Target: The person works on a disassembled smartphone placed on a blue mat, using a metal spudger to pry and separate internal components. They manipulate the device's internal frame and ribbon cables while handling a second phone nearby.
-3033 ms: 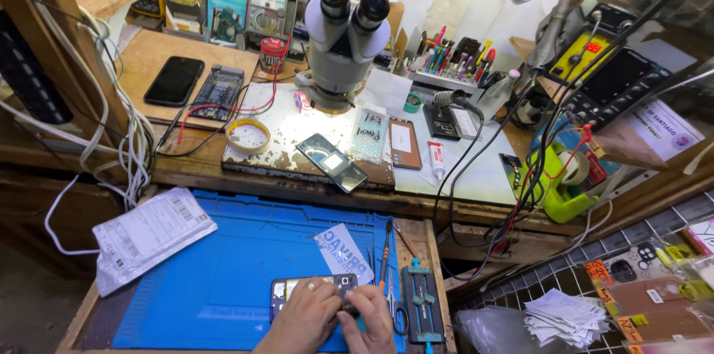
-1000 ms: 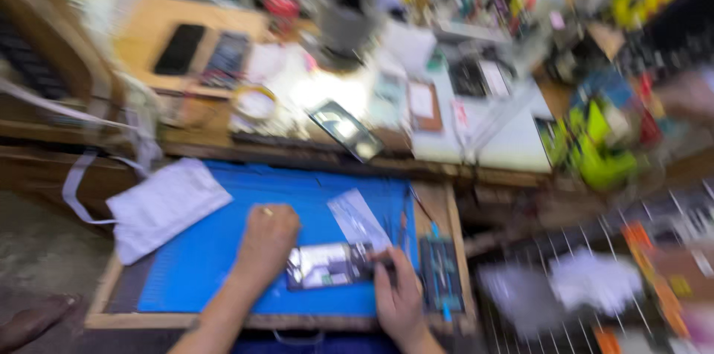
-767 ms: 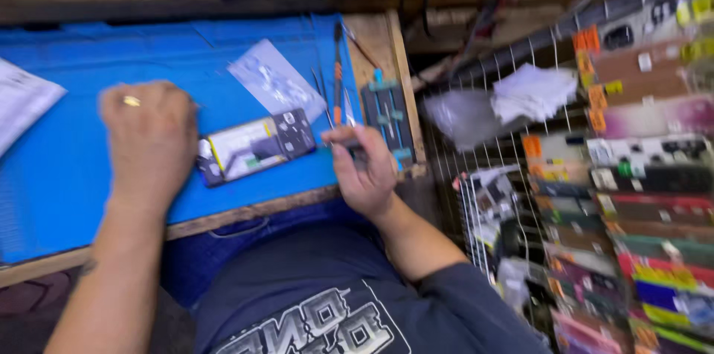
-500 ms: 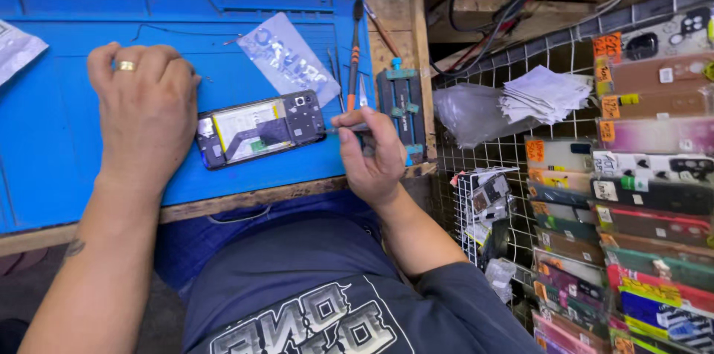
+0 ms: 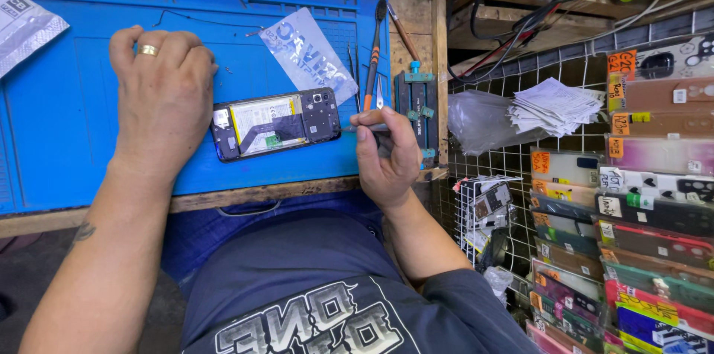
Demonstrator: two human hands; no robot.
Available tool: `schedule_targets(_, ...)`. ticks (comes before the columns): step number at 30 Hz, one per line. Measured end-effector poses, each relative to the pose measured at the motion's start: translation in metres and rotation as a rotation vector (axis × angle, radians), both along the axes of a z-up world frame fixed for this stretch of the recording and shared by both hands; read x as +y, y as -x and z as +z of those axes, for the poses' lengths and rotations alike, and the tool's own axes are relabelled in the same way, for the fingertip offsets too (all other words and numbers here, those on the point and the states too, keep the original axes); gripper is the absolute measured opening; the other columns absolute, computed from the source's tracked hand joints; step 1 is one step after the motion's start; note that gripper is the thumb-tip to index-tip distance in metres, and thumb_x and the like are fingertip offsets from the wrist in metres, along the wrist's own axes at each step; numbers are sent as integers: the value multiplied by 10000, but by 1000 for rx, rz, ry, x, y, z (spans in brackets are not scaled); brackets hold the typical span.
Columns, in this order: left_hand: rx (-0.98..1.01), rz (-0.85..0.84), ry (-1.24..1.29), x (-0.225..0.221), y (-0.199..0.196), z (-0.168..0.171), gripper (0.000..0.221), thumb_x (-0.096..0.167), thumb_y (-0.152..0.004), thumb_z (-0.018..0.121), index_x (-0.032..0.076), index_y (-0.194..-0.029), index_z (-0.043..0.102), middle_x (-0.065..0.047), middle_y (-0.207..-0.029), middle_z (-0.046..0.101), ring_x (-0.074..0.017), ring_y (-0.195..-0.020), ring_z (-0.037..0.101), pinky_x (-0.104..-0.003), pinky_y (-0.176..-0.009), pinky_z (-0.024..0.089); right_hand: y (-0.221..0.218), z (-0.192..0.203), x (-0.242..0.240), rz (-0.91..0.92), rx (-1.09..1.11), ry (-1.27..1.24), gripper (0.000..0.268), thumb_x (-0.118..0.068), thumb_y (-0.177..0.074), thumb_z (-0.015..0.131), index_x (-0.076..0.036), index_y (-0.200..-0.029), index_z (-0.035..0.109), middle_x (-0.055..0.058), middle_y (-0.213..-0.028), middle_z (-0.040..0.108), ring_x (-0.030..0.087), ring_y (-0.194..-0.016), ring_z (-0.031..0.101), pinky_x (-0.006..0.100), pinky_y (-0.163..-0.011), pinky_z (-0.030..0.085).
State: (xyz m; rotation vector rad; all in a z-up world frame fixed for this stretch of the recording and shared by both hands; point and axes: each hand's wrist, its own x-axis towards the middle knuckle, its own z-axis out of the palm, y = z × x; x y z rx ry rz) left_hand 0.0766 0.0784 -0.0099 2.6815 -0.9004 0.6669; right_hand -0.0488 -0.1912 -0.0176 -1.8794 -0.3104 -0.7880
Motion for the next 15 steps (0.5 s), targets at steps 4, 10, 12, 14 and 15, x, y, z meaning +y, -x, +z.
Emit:
schedule_targets(4, 10, 1, 21, -1, -2, 2, 47, 121, -1031, 697, 84, -1004, 683, -38, -1112, 649, -213, -1131, 603, -448, -1163, 345, -3, -3, 1, -20, -2, -45, 528, 134, -1045, 586, -39, -1508, 403, 182, -1209, 642, 242, -1084, 704, 344, -918, 617)
schedule_targets(10, 41, 2, 30, 0, -1, -1, 48, 123, -1043, 694, 81, -1020, 690, -46, -1124, 652, -220, -1121, 605, -461, -1169, 345, -3, -6, 0, -62, 28, -71, 509, 130, -1048, 594, -35, -1496, 417, 166, -1206, 646, 225, -1087, 713, 313, -895, 623)
schedule_targets(12, 46, 5, 33, 0, -1, -1, 47, 120, -1042, 693, 83, -1014, 691, -43, -1115, 653, -217, -1132, 613, -463, -1166, 346, -4, -5, 1, -65, 25, -41, 504, 127, -1043, 600, -33, -1488, 428, 161, -1194, 648, 220, -1077, 716, 313, -900, 621)
schedule_targets(14, 52, 9, 37, -1, -1, 0, 46, 115, -1046, 689, 85, -1011, 693, -38, -1108, 654, -214, -1129, 614, -462, -1168, 346, -5, -2, 1, -73, 43, -36, 498, 123, -1040, 606, -32, -1480, 433, 161, -1178, 657, 215, -1066, 722, 316, -913, 628)
schedule_targets(15, 54, 9, 38, -1, -1, 0, 47, 114, -1047, 688, 86, -1010, 694, -37, -1107, 655, -213, -1129, 615, -462, -1168, 347, -5, 0, 2, -78, 54, -34, 495, 121, -1038, 609, -31, -1476, 435, 161, -1170, 661, 213, -1061, 725, 317, -919, 632)
